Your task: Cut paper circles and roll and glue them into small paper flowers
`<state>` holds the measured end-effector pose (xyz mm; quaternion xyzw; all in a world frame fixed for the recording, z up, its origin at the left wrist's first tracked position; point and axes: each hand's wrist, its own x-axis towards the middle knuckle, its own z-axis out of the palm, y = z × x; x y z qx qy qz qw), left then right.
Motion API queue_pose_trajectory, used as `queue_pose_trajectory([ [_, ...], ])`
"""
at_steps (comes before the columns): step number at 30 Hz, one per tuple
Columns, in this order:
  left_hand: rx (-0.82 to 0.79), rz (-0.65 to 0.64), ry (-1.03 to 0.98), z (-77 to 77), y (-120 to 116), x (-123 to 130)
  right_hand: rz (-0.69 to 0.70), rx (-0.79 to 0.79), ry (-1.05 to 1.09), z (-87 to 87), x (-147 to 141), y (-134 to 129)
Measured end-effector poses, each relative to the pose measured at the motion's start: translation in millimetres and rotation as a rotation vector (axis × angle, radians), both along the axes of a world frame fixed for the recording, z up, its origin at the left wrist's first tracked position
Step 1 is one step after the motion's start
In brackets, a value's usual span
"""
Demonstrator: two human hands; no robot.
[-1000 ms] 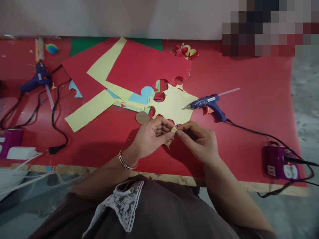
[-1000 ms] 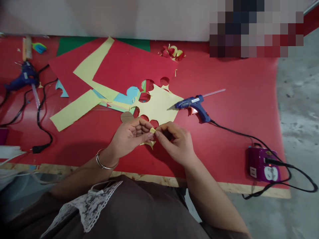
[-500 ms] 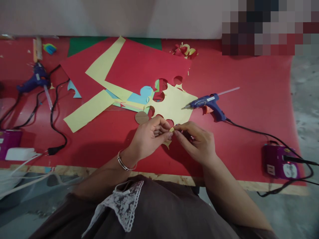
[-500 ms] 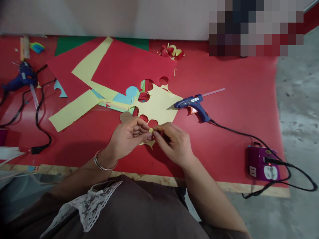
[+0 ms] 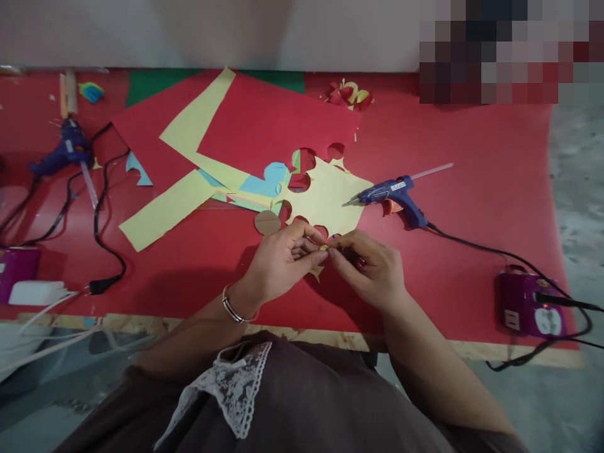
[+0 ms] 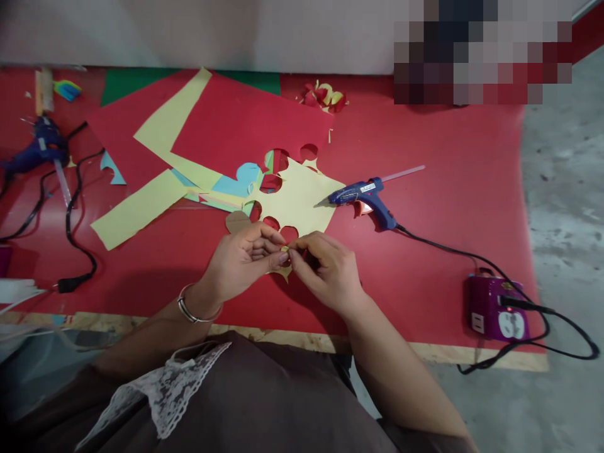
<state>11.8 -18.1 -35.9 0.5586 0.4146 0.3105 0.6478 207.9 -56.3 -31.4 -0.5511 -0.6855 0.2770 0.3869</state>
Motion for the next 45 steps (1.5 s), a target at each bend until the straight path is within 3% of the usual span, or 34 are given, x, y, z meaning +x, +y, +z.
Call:
queue_pose_trajectory([
  [4,0.139,-0.04,0.104,5.3,1,-3,0.011,0.004,0.024,1.1,-1,0],
  [9,0.464,-0.061,0.286,9.9,1,-4,-0.034,-0.094,0.074,5.3,-1,0],
  [13,0.602,-0.04,0.306,10.4,-2,-2,-0.066,-0.111,0.109,7.3,-3,0],
  [17,0.569,-0.017,0.276,10.1,-4,1,-0.093,-0.124,0.132,9.6,-5,0],
  [23,0.383,-0.035,0.143,5.1,-5,2,-0.105,-0.144,0.197,8.8,-6,-2],
  [30,0.475,0.007,0.18,6.3,-4,0,-0.118,-0.185,0.29,5.4,0,-4],
  [35,0.572,0.001,0.201,10.4,-4,1,-0.078,-0.156,0.243,5.2,-1,-5],
  [41,0.376,0.021,0.073,8.9,-7,8,-0.086,-0.058,0.215,5.0,-2,-3],
  [45,0.393,0.055,0.094,9.1,-6,8,-0.094,-0.038,0.194,4.1,-3,-3],
])
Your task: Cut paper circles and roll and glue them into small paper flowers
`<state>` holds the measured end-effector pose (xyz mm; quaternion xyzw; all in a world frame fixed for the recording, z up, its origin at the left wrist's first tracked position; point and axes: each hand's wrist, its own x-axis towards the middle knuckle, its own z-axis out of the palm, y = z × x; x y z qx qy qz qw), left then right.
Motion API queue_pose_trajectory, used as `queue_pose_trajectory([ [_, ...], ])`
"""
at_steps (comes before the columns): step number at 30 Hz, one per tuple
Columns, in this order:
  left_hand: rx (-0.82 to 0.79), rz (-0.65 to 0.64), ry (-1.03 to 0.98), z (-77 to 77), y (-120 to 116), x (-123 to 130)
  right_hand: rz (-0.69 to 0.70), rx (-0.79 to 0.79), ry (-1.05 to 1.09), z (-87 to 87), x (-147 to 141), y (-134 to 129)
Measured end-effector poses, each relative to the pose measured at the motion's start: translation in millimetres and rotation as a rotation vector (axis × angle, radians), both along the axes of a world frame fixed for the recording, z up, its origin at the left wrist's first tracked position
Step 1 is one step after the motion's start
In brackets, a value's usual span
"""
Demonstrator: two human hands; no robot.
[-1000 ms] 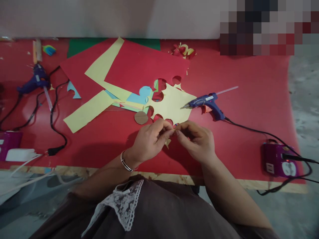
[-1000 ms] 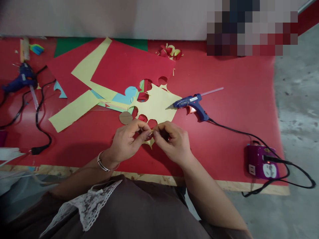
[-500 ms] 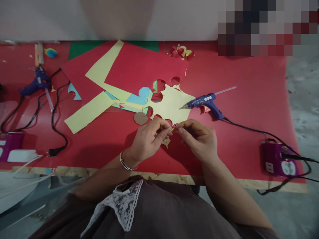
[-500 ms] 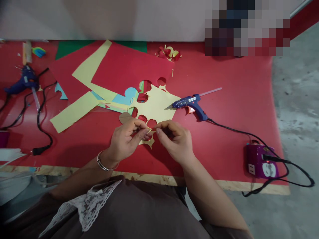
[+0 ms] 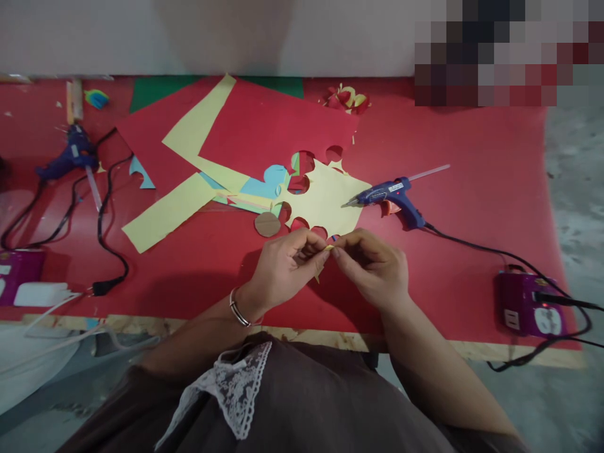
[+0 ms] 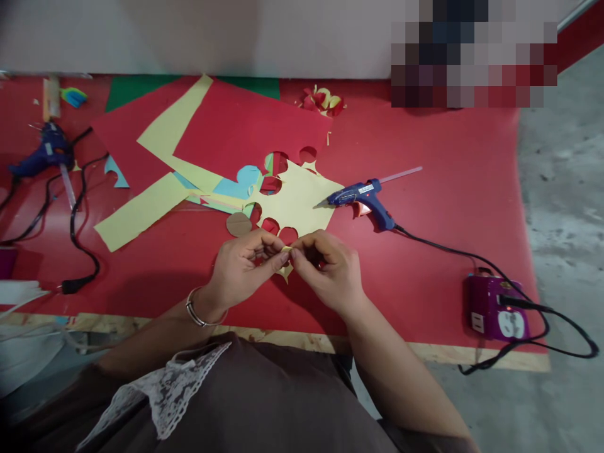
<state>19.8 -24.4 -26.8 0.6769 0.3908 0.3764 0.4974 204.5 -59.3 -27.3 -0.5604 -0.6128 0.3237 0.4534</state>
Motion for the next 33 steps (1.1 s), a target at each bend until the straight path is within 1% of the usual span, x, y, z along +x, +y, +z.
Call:
queue_pose_trajectory([
  [5,0.129,0.054,0.087,-0.2,1,-3,-0.013,0.088,-0.048,-1.2,1,-1],
  [8,0.199,0.036,0.157,-3.2,2,-4,0.074,0.177,-0.091,-1.5,1,0],
  [10,0.199,-0.001,0.2,-4.6,4,-7,0.119,0.227,-0.119,-1.3,1,1],
  [11,0.181,-0.013,0.214,-4.8,7,-10,0.121,0.242,-0.133,-1.1,2,1],
  [13,0.139,0.003,0.237,-4.1,16,-21,0.083,0.249,-0.159,-0.9,3,2],
  [14,0.116,0.042,0.256,-3.4,22,-27,0.053,0.249,-0.17,-0.9,4,2],
  [15,0.127,0.096,0.302,-2.7,28,-34,0.024,0.247,-0.177,-1.1,5,2],
  [16,0.181,0.134,0.373,-2.1,33,-41,0.003,0.245,-0.181,-1.4,5,2],
  [17,0.231,0.134,0.451,-1.8,38,-47,-0.01,0.242,-0.183,-1.7,6,3],
  [19,0.302,0.132,0.537,-2.6,43,-54,-0.015,0.236,-0.184,-2.5,6,3],
  [21,0.314,0.107,0.579,-5.0,44,-54,-0.008,0.231,-0.181,-3.0,6,3],
  [25,0.273,0.051,0.606,-12.0,37,-41,-0.021,0.214,-0.175,-4.1,5,3],
  [30,0.3,0.049,0.626,-19.3,30,-28,-0.025,0.196,-0.167,-5.8,6,2],
  [33,0.328,0.054,0.585,-18.1,30,-27,-0.033,0.188,-0.162,-5.6,6,2],
])
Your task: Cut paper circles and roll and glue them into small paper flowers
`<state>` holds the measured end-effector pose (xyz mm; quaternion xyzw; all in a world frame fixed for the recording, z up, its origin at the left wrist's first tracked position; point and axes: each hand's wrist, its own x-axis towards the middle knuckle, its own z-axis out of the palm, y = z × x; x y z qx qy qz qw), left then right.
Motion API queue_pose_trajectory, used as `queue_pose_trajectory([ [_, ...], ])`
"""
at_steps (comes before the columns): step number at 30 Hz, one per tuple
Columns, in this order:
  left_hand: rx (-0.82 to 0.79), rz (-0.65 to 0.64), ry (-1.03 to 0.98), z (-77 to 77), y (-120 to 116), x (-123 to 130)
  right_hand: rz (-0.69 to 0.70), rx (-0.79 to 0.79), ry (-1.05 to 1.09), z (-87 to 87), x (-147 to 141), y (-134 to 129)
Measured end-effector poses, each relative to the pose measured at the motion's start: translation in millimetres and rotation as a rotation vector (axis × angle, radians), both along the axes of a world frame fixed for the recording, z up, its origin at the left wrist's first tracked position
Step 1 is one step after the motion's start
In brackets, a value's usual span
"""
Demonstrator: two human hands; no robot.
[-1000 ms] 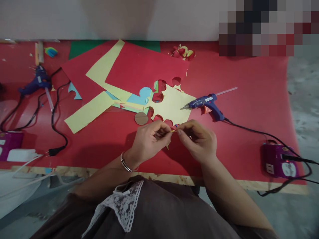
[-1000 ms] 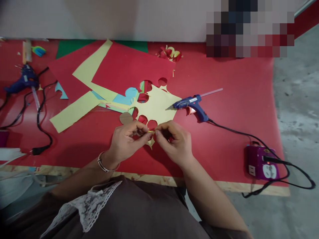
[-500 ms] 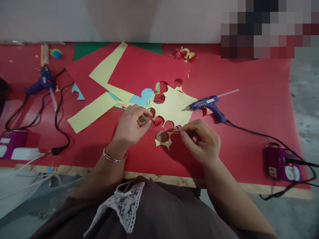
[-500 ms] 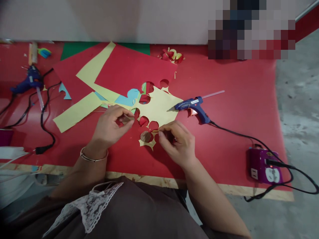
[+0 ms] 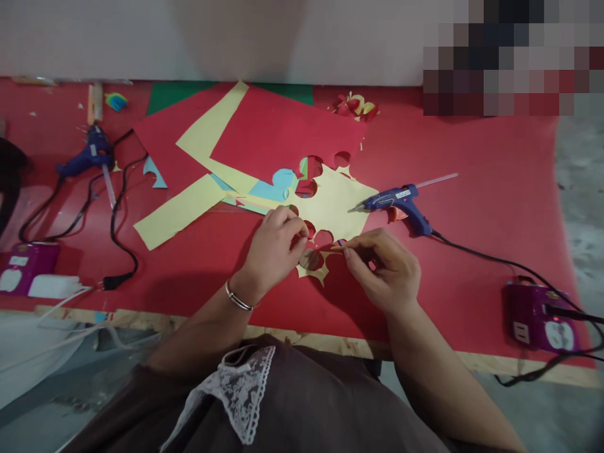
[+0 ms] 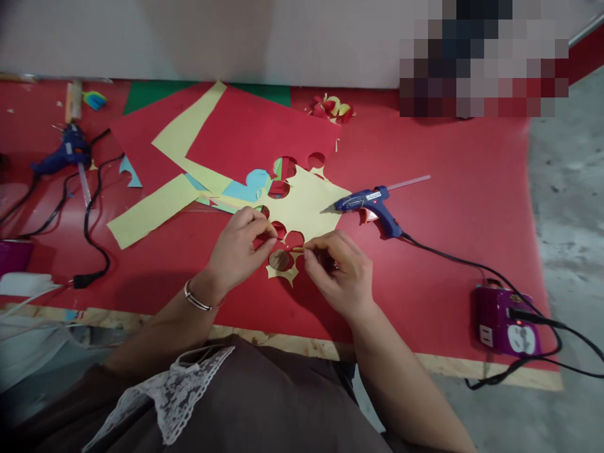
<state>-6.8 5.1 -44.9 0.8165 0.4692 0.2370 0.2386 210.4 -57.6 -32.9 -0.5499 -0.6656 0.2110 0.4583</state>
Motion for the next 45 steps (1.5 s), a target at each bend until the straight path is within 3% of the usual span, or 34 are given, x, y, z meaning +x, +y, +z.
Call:
queue_pose_trajectory([
  [6,0.016,0.019,-0.071,6.2,-1,-5,-0.021,-0.011,0.028,-0.6,0,1],
  [21,-0.024,0.062,0.016,-6.1,9,5,0.0,-0.031,0.028,-5.5,0,2],
  [28,-0.019,0.079,-0.1,4.3,5,4,-0.015,-0.014,0.007,-7.6,1,3],
  [33,-0.206,0.043,-0.386,11.1,-2,7,-0.011,0.042,-0.028,-6.8,0,3],
  [38,-0.563,-0.011,-0.639,9.2,-11,13,0.037,0.086,-0.054,-8.6,-2,2],
  [41,-0.761,0.009,-0.75,6.9,-14,15,0.055,0.101,-0.071,-9.7,-3,2],
  [45,-0.893,0.046,-0.855,5.5,-15,15,0.058,0.135,-0.068,-8.9,-5,3],
])
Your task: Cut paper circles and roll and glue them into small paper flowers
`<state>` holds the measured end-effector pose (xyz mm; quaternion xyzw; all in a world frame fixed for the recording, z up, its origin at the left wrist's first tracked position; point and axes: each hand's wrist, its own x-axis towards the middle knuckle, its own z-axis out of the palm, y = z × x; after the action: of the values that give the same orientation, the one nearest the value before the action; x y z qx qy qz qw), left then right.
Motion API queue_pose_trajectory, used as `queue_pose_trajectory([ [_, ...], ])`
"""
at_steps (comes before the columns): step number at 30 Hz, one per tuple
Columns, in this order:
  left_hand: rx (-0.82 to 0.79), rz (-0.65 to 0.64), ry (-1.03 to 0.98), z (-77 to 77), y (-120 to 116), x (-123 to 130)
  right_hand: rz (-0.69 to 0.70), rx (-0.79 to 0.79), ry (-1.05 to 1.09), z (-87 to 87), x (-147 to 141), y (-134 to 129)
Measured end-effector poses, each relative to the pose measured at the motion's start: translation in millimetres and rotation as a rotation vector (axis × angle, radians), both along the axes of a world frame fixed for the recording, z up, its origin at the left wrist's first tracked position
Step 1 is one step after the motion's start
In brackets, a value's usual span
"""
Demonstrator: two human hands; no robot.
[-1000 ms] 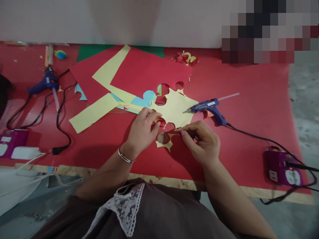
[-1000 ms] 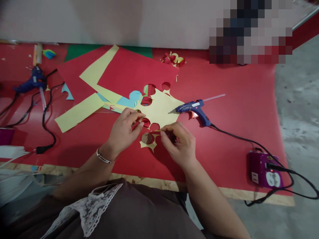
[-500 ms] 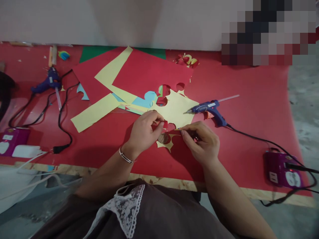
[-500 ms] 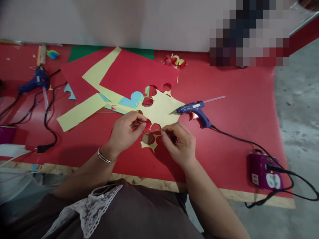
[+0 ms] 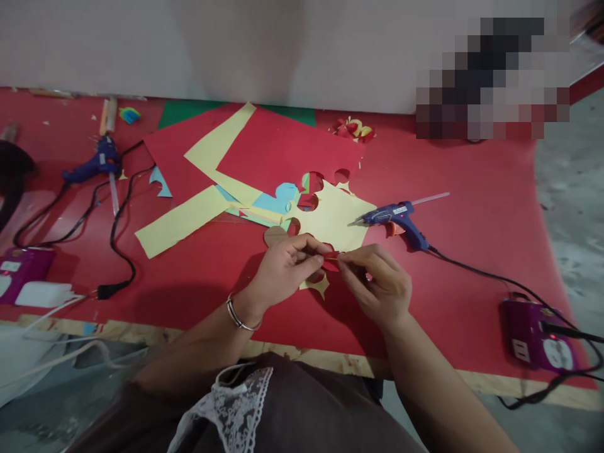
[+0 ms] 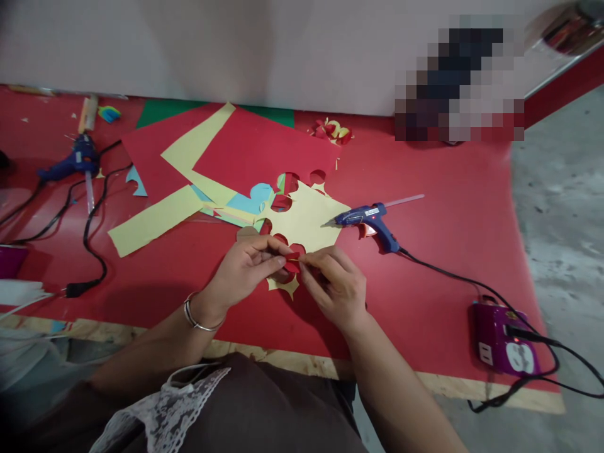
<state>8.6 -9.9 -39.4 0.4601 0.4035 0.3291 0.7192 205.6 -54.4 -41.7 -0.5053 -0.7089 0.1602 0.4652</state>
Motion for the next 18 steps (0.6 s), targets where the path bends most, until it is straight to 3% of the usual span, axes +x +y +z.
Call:
queue_pose_trajectory([
  [9,-0.106,0.063,-0.104,1.9,0.5,2.9,0.018,-0.011,-0.001,-3.8,0.9,-1.7],
  [18,-0.091,0.11,-0.118,-1.7,-0.6,5.4,0.055,-0.005,-0.023,0.7,-0.4,-0.9],
])
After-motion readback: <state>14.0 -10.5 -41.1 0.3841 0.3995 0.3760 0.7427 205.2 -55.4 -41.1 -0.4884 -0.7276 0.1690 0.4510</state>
